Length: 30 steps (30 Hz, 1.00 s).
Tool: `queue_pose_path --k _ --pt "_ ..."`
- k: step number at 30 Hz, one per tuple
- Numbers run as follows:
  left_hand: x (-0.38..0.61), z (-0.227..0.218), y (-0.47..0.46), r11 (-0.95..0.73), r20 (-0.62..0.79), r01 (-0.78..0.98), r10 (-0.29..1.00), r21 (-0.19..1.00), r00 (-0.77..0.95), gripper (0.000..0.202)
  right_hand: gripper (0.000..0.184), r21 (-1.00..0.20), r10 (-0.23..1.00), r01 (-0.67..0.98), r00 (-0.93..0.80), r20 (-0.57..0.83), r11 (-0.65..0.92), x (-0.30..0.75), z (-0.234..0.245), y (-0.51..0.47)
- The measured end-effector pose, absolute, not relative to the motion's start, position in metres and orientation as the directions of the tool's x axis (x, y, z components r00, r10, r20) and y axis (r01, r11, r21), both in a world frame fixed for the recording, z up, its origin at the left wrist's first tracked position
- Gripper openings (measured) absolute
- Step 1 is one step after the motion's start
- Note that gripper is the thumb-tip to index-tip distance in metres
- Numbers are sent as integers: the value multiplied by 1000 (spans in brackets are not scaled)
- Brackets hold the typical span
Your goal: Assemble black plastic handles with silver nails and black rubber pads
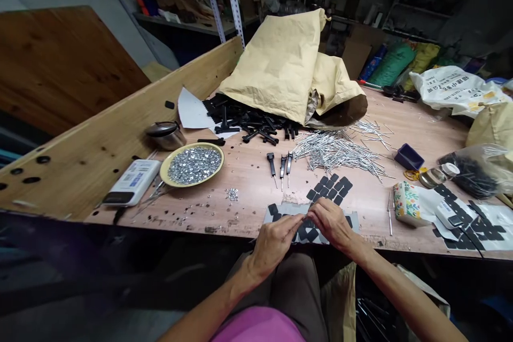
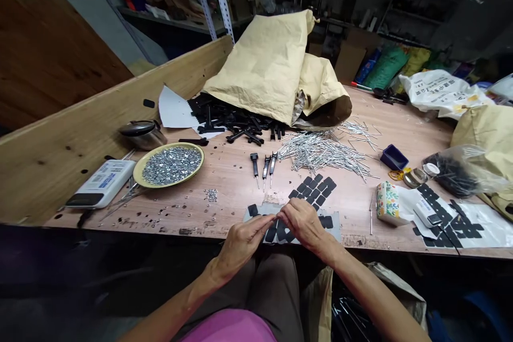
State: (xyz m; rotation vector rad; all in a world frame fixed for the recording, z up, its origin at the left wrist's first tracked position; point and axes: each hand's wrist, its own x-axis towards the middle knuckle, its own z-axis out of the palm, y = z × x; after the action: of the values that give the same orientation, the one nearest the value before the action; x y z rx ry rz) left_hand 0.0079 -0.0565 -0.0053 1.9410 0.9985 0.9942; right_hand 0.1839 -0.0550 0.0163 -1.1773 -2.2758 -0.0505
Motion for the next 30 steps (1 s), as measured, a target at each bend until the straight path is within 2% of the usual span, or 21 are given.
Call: queue_pose_path --k 3,5,7,8,10,13,16,20,25,27,28,30 --pt "12 -6 -58 -442 316 307 869 843 381 27 52 -225 795 825 -369 482 519 182 13 -56" --pt "16 -5 -57 -337 249 254 913 906 323 23 57 -338 875 849 -256 410 407 182 12 -57" --pt "21 -2 -54 -111 79 110 961 988 264 20 60 -513 949 824 -90 303 242 182 13 -58" --pt "24 0 -52 31 -30 0 967 1000 252 20 61 -616 971 771 -8 240 159 181 13 -59" --pt "30 2 -47 291 -221 -236 934 927 281 22 58 -815 991 578 79 109 43 178 12 -62" --pt "39 2 -42 478 -351 -474 875 740 334 32 45 -976 998 218 65 -6 -20 167 2 -67" --pt "48 -4 -39 491 -391 -525 871 695 297 35 42 -992 983 -44 139 -122 -117 157 -8 -72" --pt "55 -8 -38 388 -356 -472 921 792 160 30 42 -912 918 -240 136 -372 -334 156 -11 -76" --pt "66 -4 -35 317 -306 -423 947 849 96 25 37 -847 895 -380 95 -436 -372 157 -4 -77" --pt "71 -4 -34 332 -321 -421 942 845 99 26 34 -876 902 -328 129 -413 -355 160 -4 -74" --pt "74 -6 -33 339 -327 -418 939 843 103 27 31 -912 912 -244 169 -373 -328 162 -5 -73" --pt "79 -10 -31 350 -331 -412 936 842 119 27 25 -971 937 38 273 -218 -237 169 -8 -70"
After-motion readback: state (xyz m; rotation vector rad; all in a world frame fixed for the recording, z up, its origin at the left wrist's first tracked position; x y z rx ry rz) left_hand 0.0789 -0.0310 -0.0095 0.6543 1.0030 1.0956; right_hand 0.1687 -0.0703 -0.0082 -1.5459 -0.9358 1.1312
